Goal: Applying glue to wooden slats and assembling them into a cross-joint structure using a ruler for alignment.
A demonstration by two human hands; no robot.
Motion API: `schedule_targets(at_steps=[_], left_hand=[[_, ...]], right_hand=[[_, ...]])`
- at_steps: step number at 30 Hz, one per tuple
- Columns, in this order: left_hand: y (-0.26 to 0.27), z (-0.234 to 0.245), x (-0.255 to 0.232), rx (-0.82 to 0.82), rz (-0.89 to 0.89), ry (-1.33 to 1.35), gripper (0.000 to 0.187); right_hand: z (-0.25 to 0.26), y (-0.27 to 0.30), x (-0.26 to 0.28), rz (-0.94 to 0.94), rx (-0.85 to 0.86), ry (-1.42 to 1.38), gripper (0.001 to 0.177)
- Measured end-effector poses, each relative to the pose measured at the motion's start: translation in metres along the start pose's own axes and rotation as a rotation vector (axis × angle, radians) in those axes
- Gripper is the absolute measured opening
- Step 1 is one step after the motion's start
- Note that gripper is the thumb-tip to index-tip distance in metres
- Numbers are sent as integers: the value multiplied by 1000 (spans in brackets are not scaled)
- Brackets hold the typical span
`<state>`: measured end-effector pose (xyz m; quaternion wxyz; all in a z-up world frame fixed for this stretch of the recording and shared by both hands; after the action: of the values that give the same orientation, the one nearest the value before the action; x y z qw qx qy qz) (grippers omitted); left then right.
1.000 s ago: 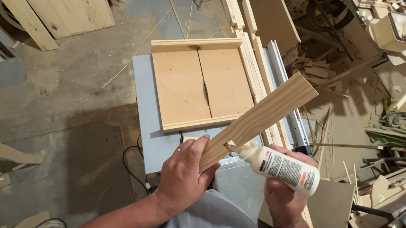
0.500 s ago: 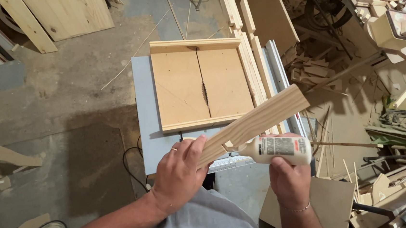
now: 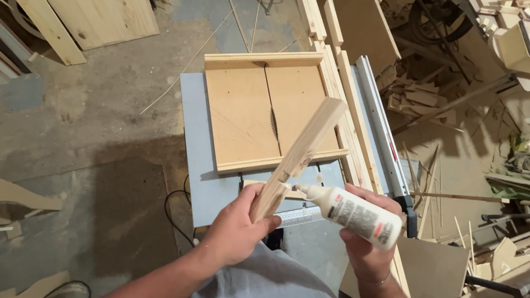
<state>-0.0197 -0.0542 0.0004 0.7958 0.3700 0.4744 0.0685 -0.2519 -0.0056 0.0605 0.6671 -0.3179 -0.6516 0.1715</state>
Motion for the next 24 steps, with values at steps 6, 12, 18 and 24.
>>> schedule_targets(at_steps=[6,12,18,24], left_hand=[[-7,-6,4,58,-76,231,58],[-7,22,27,-106,27,219,62],[-14,67,98,-366,38,365,55],[-1,71,154,-470,202,483,46]], right_hand=[[14,22,-61,-454,-429,-784,64],[32,30,-144,-863,-600,-546,37],[5,5,-175,-1151,741,817,49],[-102,-27,-216,-433,1267,1197,48]])
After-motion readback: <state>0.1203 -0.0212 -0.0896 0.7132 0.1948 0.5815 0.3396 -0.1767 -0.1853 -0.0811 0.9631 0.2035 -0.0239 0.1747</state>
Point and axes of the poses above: each hand's wrist, its own y-axis away from the middle knuckle, its own z-axis out of the back of the hand, x = y × z, the point moved 8 cm from there along -y, towards the middle knuckle, and after that the axes turned 8 degrees about z, right-handed, at the moved point
